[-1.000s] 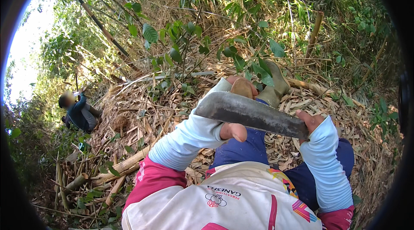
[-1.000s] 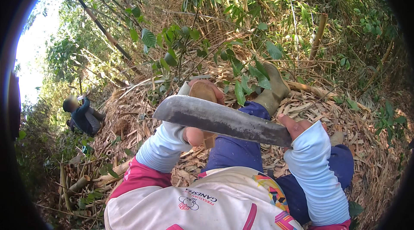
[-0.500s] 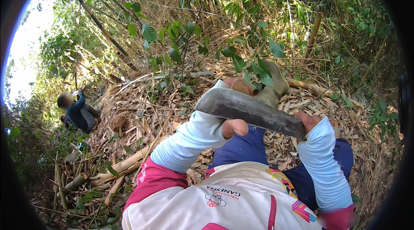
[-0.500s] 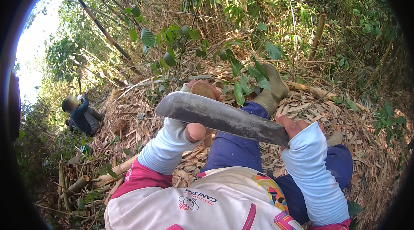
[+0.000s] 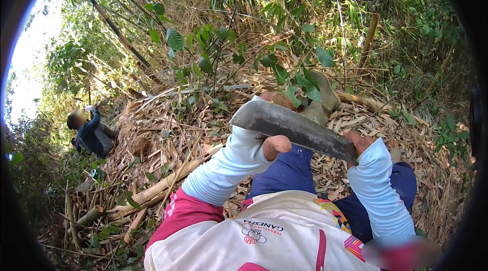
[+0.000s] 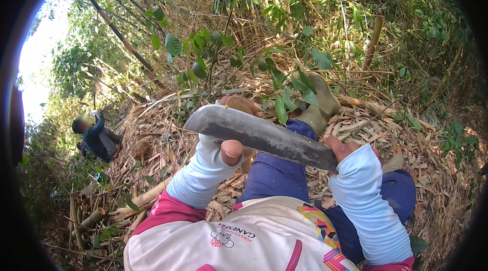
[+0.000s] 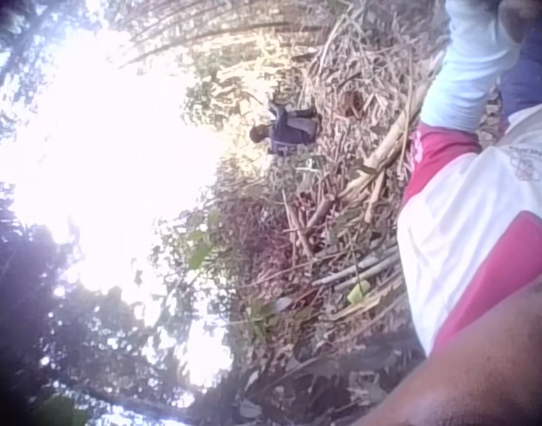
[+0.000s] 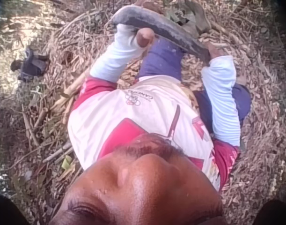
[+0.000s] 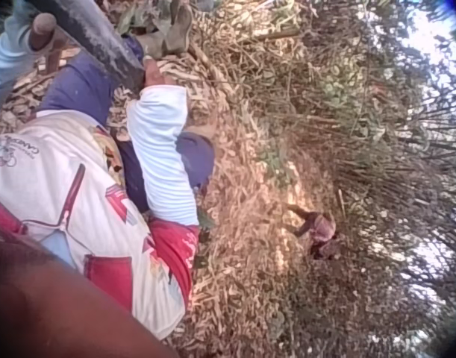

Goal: The person sits on the forest floor and uses a large machete to split and carve a piece of bamboo. They repeatedly strike the bamboo to split it lengthwise and then scrape the inner surface to smooth it. Another person is visible in the background also working with bamboo.

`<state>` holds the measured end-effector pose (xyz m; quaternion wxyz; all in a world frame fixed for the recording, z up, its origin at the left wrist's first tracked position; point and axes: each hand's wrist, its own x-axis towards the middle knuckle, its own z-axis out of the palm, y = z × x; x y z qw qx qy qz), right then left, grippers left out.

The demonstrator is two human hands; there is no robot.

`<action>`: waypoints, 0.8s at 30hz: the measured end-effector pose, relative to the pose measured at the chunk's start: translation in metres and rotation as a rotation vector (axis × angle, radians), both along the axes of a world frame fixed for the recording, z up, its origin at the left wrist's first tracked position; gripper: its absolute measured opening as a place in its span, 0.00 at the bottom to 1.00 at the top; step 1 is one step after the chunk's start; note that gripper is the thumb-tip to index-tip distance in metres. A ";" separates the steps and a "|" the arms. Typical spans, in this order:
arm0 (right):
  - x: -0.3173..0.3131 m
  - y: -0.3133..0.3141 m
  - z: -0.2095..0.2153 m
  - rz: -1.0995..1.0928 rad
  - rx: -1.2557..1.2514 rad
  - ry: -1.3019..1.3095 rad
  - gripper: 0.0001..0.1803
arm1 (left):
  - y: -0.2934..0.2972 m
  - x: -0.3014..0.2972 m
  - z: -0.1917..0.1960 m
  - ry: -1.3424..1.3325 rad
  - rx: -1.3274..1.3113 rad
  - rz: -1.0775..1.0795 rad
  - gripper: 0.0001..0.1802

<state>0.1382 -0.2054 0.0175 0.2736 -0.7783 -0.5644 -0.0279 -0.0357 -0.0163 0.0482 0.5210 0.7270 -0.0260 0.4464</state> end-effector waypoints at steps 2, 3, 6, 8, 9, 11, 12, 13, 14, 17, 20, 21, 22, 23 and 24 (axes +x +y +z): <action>0.000 0.000 -0.002 -0.004 -0.008 0.001 0.35 | 0.005 0.001 -0.003 -0.029 0.064 -0.015 0.29; 0.000 0.000 -0.005 -0.009 -0.012 -0.003 0.36 | 0.004 0.001 -0.003 -0.017 0.034 -0.011 0.28; 0.000 0.001 -0.006 -0.019 -0.052 0.021 0.37 | -0.001 -0.003 -0.002 0.073 -0.081 -0.002 0.27; -0.001 0.003 -0.007 -0.024 -0.077 0.080 0.36 | -0.006 -0.006 0.003 0.206 -0.192 -0.003 0.27; -0.002 0.004 -0.008 -0.020 -0.083 0.125 0.36 | -0.004 -0.006 0.001 0.191 -0.185 -0.013 0.27; -0.003 0.005 -0.011 -0.002 -0.084 0.192 0.36 | -0.001 -0.003 -0.004 0.158 -0.177 -0.059 0.28; -0.003 0.005 -0.014 0.007 -0.078 0.215 0.36 | 0.000 -0.001 -0.003 0.141 -0.178 -0.099 0.29; -0.002 0.005 -0.016 0.017 -0.072 0.238 0.36 | -0.002 -0.001 0.001 0.165 -0.205 -0.132 0.30; -0.002 0.005 -0.015 0.012 -0.043 0.200 0.34 | -0.002 -0.003 0.006 0.190 -0.232 -0.166 0.31; 0.000 0.005 -0.008 0.012 -0.012 0.078 0.33 | 0.018 -0.008 0.005 0.200 0.052 -0.149 0.38; 0.007 0.003 -0.003 0.045 -0.049 -0.032 0.33 | 0.017 -0.007 0.007 0.239 -0.013 -0.037 0.53; 0.009 0.002 -0.003 0.060 -0.034 -0.049 0.34 | 0.014 -0.007 0.010 0.268 -0.051 -0.014 0.57; 0.010 0.002 -0.002 0.076 -0.018 -0.065 0.34 | 0.012 -0.008 0.013 0.297 -0.089 0.008 0.61; 0.010 0.002 -0.001 0.064 -0.027 -0.071 0.34 | 0.009 -0.008 0.017 0.326 -0.127 0.030 0.65; 0.010 0.002 0.001 0.053 -0.036 -0.078 0.34 | 0.012 -0.009 0.017 0.333 -0.083 0.021 0.65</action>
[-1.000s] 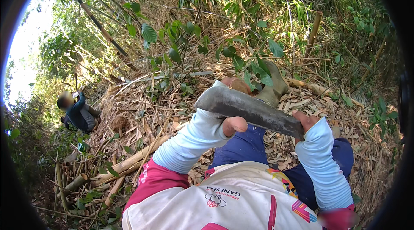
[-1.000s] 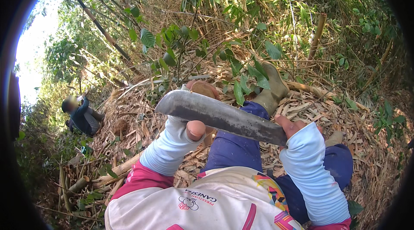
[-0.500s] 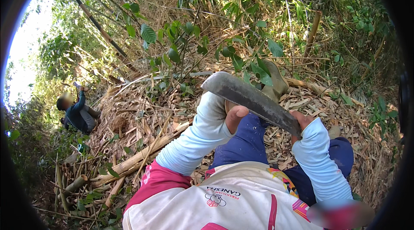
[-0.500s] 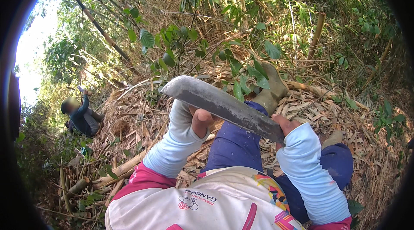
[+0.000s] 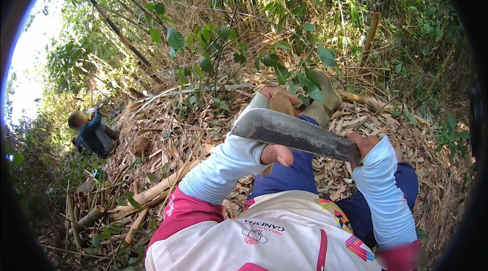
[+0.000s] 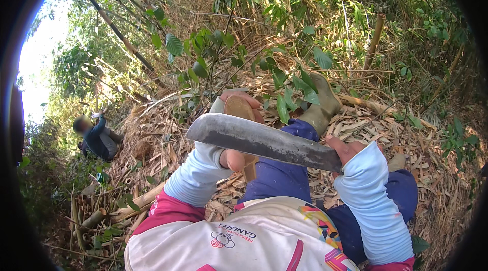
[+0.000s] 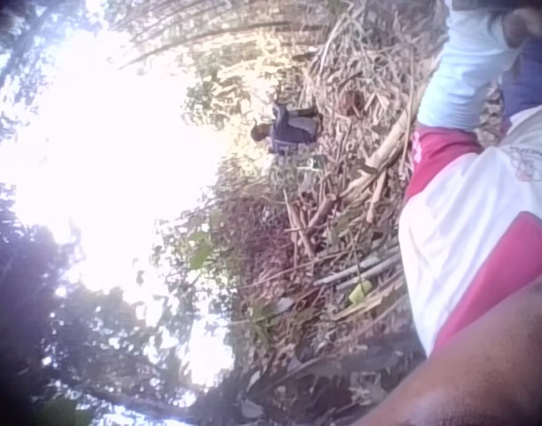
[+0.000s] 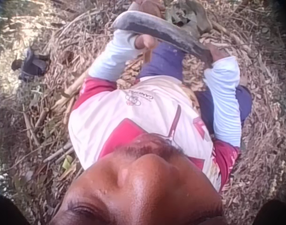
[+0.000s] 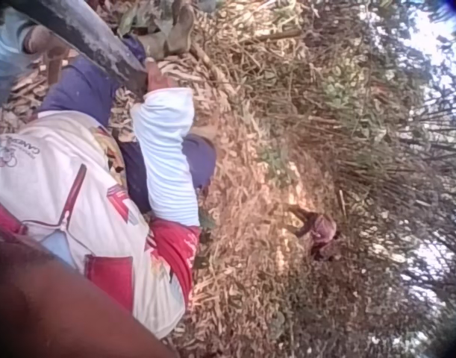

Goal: The person sits on the forest floor and uses a large machete to split and carve a piece of bamboo. They repeatedly strike the bamboo to split it lengthwise and then scrape the inner surface to smooth it. Another person is visible in the background also working with bamboo.

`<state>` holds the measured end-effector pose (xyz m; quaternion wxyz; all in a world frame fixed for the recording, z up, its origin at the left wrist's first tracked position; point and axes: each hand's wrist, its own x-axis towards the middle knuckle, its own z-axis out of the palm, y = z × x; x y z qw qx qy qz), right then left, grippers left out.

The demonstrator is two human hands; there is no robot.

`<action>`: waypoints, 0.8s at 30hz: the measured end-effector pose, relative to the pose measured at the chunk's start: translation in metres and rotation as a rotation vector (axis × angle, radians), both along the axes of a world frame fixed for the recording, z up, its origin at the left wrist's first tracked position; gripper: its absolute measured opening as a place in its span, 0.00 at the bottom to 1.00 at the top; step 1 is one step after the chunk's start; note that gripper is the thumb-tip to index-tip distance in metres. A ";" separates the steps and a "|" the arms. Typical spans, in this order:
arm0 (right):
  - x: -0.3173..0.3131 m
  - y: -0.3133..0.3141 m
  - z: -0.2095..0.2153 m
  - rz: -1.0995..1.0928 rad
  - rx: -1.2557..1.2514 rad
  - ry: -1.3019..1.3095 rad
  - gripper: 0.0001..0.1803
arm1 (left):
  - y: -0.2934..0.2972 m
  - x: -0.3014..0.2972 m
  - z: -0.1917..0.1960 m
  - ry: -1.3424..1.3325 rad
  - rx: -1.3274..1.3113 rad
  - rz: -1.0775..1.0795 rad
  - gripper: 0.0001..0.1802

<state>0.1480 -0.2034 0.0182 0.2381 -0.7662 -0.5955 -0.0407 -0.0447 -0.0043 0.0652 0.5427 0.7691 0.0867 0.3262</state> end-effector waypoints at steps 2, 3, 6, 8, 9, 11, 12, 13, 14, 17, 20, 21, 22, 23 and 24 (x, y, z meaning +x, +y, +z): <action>0.000 -0.001 0.001 -0.003 0.023 -0.027 0.34 | 0.001 -0.002 0.002 0.009 0.064 -0.028 0.65; 0.001 -0.001 0.001 0.007 0.052 -0.046 0.34 | 0.001 -0.002 0.003 0.013 0.083 -0.039 0.65; 0.000 -0.001 -0.001 -0.004 0.145 -0.078 0.35 | 0.004 -0.008 0.009 0.056 0.123 -0.115 0.54; -0.001 -0.001 0.000 -0.015 0.179 -0.086 0.35 | 0.002 -0.010 0.012 0.078 0.108 -0.144 0.47; -0.001 -0.002 0.002 -0.013 0.180 -0.088 0.35 | -0.001 -0.010 0.014 0.080 0.082 -0.137 0.45; -0.001 -0.002 0.002 -0.010 0.190 -0.091 0.35 | -0.004 -0.010 0.017 0.075 0.061 -0.135 0.43; -0.001 -0.002 0.002 -0.006 0.200 -0.092 0.35 | -0.005 -0.010 0.019 0.068 0.068 -0.138 0.42; -0.001 -0.002 0.002 -0.002 0.211 -0.093 0.35 | -0.004 -0.010 0.019 0.056 0.106 -0.143 0.41; -0.001 -0.002 0.001 0.000 0.223 -0.071 0.35 | -0.004 -0.010 0.019 0.043 0.143 -0.147 0.41; -0.002 -0.001 0.000 0.009 0.198 -0.015 0.35 | 0.004 -0.011 0.012 -0.003 0.267 -0.156 0.39; -0.001 -0.002 0.001 0.018 0.112 0.011 0.35 | 0.002 -0.010 0.010 -0.053 0.280 -0.141 0.36; -0.002 -0.003 0.000 0.009 0.121 0.011 0.35 | 0.001 -0.007 0.011 -0.091 0.312 -0.139 0.35; -0.003 -0.004 0.000 0.000 0.129 0.011 0.35 | 0.000 -0.005 0.012 -0.129 0.343 -0.137 0.34; -0.003 -0.004 0.001 -0.005 0.143 0.009 0.35 | -0.001 -0.005 0.011 -0.111 0.319 -0.135 0.36; -0.003 -0.003 0.001 -0.004 0.157 0.010 0.34 | -0.004 -0.007 0.010 -0.089 0.296 -0.127 0.38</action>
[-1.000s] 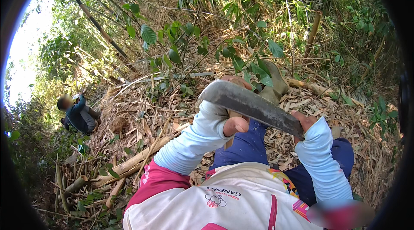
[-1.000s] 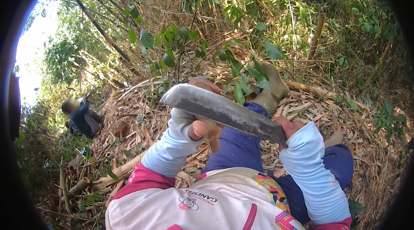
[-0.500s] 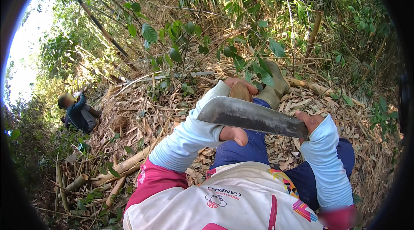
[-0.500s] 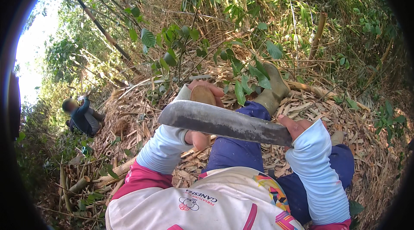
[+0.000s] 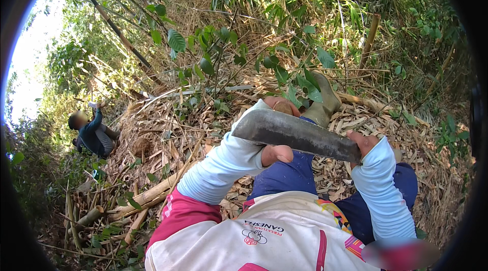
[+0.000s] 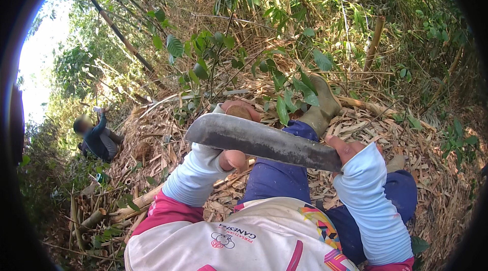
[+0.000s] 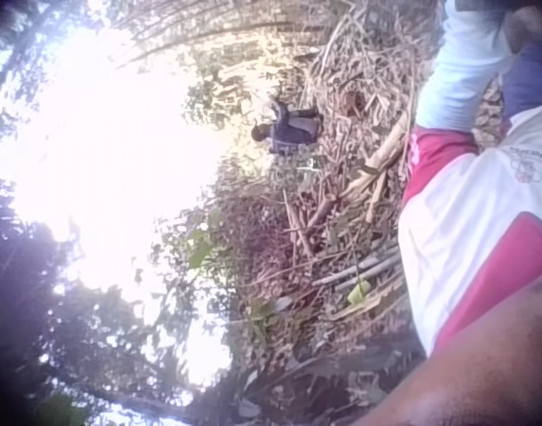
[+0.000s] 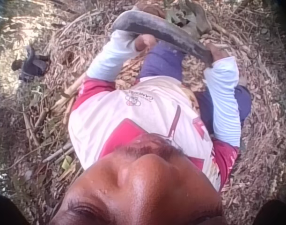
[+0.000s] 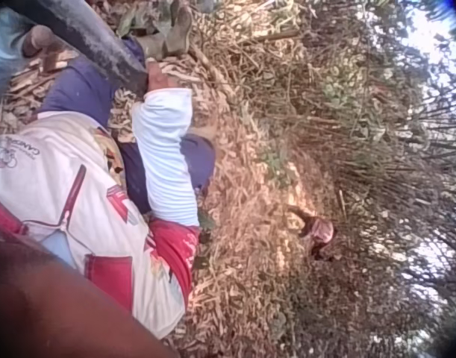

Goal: The person sits on the forest floor and uses a large machete to split and carve a piece of bamboo. They repeatedly strike the bamboo to split it lengthwise and then scrape the inner surface to smooth it. Another person is visible in the background also working with bamboo.

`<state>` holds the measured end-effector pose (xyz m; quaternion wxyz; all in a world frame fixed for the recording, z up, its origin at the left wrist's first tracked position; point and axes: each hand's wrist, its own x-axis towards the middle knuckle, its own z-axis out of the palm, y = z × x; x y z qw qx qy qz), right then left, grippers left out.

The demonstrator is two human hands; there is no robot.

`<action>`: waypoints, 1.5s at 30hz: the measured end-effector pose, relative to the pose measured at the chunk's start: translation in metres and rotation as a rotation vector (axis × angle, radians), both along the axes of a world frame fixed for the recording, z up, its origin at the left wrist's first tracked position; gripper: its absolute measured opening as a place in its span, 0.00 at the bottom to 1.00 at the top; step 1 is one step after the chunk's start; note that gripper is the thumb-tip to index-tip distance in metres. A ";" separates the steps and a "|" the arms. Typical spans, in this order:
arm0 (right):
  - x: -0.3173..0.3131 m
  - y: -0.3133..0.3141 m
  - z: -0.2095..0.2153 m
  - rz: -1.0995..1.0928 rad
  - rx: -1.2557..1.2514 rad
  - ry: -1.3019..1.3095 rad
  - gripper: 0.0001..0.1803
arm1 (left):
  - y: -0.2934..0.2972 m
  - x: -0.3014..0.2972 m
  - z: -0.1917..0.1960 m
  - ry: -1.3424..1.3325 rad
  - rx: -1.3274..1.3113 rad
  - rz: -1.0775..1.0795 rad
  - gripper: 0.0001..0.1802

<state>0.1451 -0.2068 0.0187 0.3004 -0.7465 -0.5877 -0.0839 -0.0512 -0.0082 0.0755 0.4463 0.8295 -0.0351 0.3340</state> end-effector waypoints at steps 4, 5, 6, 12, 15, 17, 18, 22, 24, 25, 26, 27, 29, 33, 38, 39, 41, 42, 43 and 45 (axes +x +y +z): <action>-0.001 0.002 -0.001 -0.002 -0.015 0.026 0.33 | -0.003 0.002 0.000 -0.009 -0.049 0.024 0.39; -0.001 0.002 -0.001 -0.001 -0.019 0.024 0.33 | -0.002 0.002 0.000 -0.007 -0.022 0.028 0.39; -0.001 0.001 0.000 0.001 -0.024 0.021 0.33 | 0.000 0.002 0.000 -0.005 0.006 0.032 0.38; -0.003 0.003 -0.002 0.009 -0.023 0.031 0.33 | 0.013 0.005 -0.009 -0.060 0.158 0.000 0.37; -0.005 0.003 -0.002 0.005 -0.041 0.047 0.34 | 0.009 0.006 -0.008 -0.085 0.103 -0.008 0.32; -0.007 0.003 -0.001 -0.003 -0.064 0.051 0.35 | 0.006 0.006 -0.006 -0.102 0.089 -0.011 0.30; -0.007 0.003 -0.002 -0.010 -0.070 0.050 0.35 | 0.005 0.007 -0.004 -0.109 0.099 -0.006 0.29; -0.006 0.001 -0.009 -0.043 -0.150 0.010 0.37 | -0.002 0.006 -0.006 -0.078 -0.045 0.050 0.28; -0.007 0.001 -0.010 -0.047 -0.150 0.015 0.37 | -0.005 0.006 -0.008 -0.091 -0.073 0.061 0.27; -0.007 0.001 -0.010 -0.048 -0.150 0.017 0.36 | -0.005 0.006 -0.008 -0.097 -0.087 0.067 0.27; -0.009 0.002 -0.007 -0.044 -0.138 0.039 0.36 | -0.004 0.006 -0.008 -0.094 -0.048 0.069 0.27; -0.011 0.003 -0.004 -0.041 -0.127 0.060 0.36 | -0.001 0.005 -0.008 -0.090 -0.010 0.070 0.27; -0.012 0.004 -0.003 -0.036 -0.116 0.083 0.37 | 0.001 0.006 -0.011 -0.099 -0.015 0.062 0.27; -0.013 0.005 -0.004 -0.056 -0.139 0.092 0.36 | -0.011 0.002 -0.022 -0.098 -0.213 0.121 0.24; -0.011 0.004 -0.013 -0.038 -0.159 0.198 0.35 | -0.014 0.003 -0.025 -0.051 -0.366 0.075 0.25; -0.013 0.005 -0.012 -0.037 -0.130 0.191 0.34 | -0.014 0.004 -0.023 -0.054 -0.380 0.053 0.24; -0.012 0.005 -0.011 -0.037 -0.101 0.146 0.33 | -0.011 0.006 -0.018 -0.070 -0.349 0.024 0.24; -0.010 0.004 -0.009 -0.038 -0.102 0.109 0.33 | -0.008 0.006 -0.016 -0.083 -0.304 0.017 0.24; -0.008 0.003 -0.007 -0.039 -0.101 0.073 0.33 | -0.004 0.008 -0.013 -0.105 -0.200 0.023 0.24; -0.005 0.003 -0.003 -0.016 -0.087 0.037 0.33 | 0.003 0.009 -0.008 -0.106 -0.018 0.033 0.27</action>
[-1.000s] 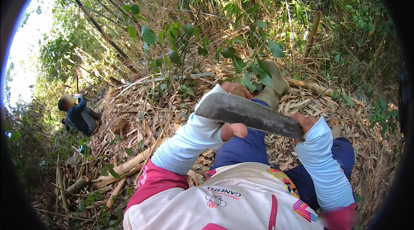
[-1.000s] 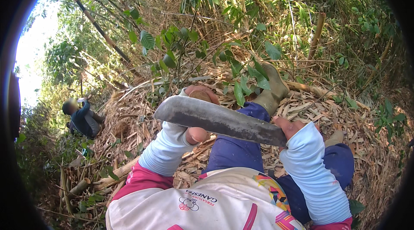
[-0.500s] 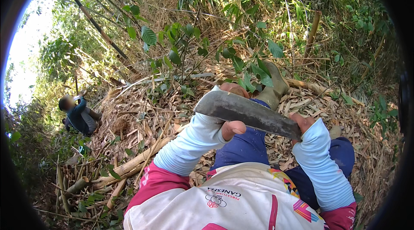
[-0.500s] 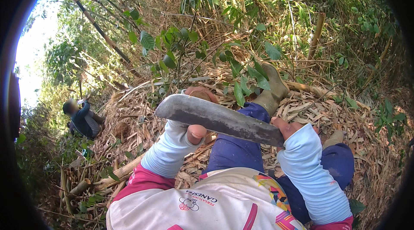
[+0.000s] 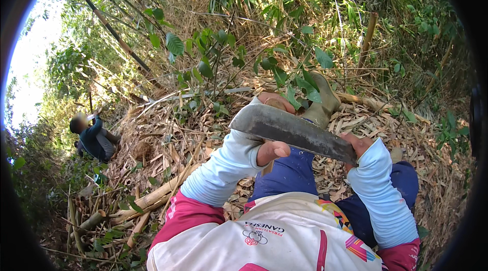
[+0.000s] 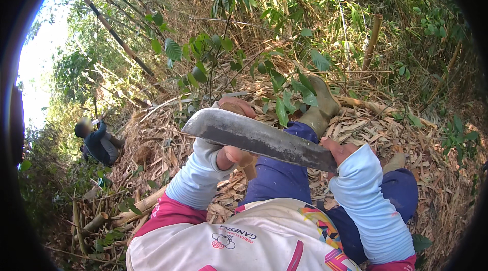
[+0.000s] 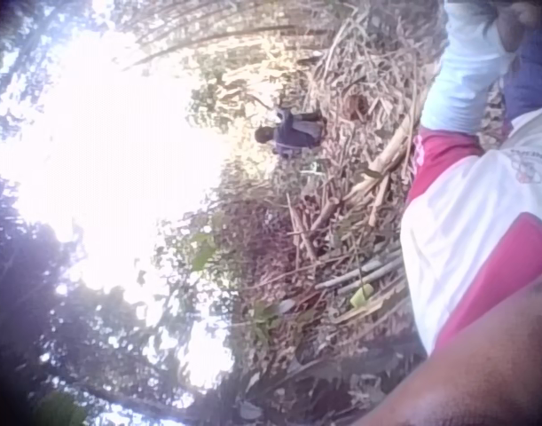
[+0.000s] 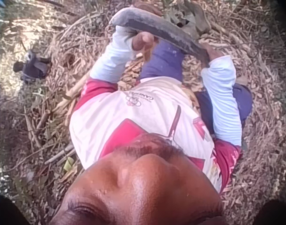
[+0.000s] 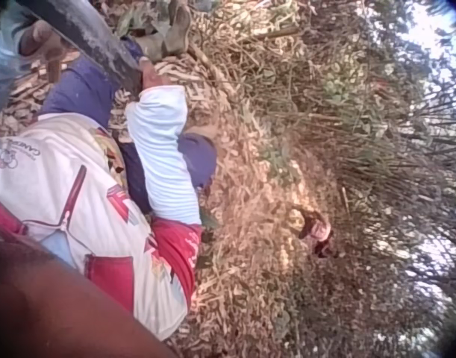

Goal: The person sits on the forest floor and uses a large machete to split and carve a piece of bamboo. They repeatedly strike the bamboo to split it lengthwise and then scrape the inner surface to smooth it. Another person is visible in the background also working with bamboo.

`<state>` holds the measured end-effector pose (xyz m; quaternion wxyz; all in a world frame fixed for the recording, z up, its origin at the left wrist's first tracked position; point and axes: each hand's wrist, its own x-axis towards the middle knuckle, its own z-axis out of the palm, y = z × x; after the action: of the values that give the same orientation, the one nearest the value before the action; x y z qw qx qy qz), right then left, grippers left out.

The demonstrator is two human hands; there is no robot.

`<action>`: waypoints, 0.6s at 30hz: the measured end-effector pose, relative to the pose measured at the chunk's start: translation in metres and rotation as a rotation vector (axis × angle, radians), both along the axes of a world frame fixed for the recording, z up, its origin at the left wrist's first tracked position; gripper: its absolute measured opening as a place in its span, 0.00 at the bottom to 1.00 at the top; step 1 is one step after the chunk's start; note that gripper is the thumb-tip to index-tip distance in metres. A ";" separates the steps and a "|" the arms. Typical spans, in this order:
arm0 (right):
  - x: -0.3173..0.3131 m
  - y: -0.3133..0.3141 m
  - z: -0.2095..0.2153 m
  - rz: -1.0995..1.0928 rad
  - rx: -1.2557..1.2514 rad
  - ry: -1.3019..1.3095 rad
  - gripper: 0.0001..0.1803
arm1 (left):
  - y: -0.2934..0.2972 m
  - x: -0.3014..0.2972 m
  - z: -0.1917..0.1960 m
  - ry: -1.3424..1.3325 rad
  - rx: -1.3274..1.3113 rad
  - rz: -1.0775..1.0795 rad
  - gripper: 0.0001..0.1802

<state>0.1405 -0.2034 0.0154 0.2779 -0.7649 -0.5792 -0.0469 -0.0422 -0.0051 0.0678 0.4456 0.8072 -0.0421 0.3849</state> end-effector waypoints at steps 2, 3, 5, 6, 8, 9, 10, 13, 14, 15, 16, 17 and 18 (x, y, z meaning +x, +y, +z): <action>0.000 0.001 -0.001 0.009 0.061 -0.025 0.33 | 0.005 -0.001 0.005 0.047 0.153 0.013 0.30; 0.000 0.000 -0.002 0.007 0.115 -0.035 0.33 | 0.003 -0.003 0.007 0.088 0.087 0.025 0.31; 0.001 0.000 -0.001 0.010 0.113 -0.038 0.33 | -0.001 -0.007 0.010 0.158 -0.032 0.040 0.33; 0.004 -0.002 0.000 0.014 0.058 -0.033 0.33 | -0.002 -0.008 0.010 0.184 -0.085 0.044 0.33; 0.006 -0.003 0.002 0.017 0.007 -0.038 0.33 | -0.003 -0.009 0.009 0.210 -0.154 0.038 0.35; 0.006 -0.003 0.003 0.017 0.013 -0.047 0.33 | -0.003 -0.009 0.009 0.222 -0.184 0.036 0.35; 0.006 -0.003 0.004 0.016 0.018 -0.056 0.33 | -0.003 -0.010 0.008 0.231 -0.203 0.037 0.36; 0.002 -0.002 0.000 0.009 0.192 -0.060 0.34 | -0.004 -0.010 0.008 0.243 -0.238 0.042 0.39; 0.001 -0.002 0.000 0.016 0.193 -0.058 0.34 | -0.002 -0.009 0.007 0.248 -0.218 0.041 0.39; 0.001 -0.001 0.001 0.028 0.196 -0.054 0.34 | -0.001 -0.010 0.006 0.253 -0.197 0.045 0.40; 0.001 -0.001 0.001 0.039 0.198 -0.050 0.34 | 0.005 -0.012 0.003 0.262 -0.149 0.045 0.40; 0.001 -0.001 0.000 0.049 0.198 -0.048 0.34 | 0.005 -0.013 0.004 0.266 -0.139 0.053 0.40; 0.003 -0.001 -0.003 0.052 0.195 -0.047 0.34 | 0.006 -0.012 0.004 0.270 -0.131 0.055 0.40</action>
<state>0.1435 -0.2044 0.0122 0.3382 -0.7175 -0.5982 -0.1138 -0.0539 0.0007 0.0714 0.4881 0.8216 0.0657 0.2870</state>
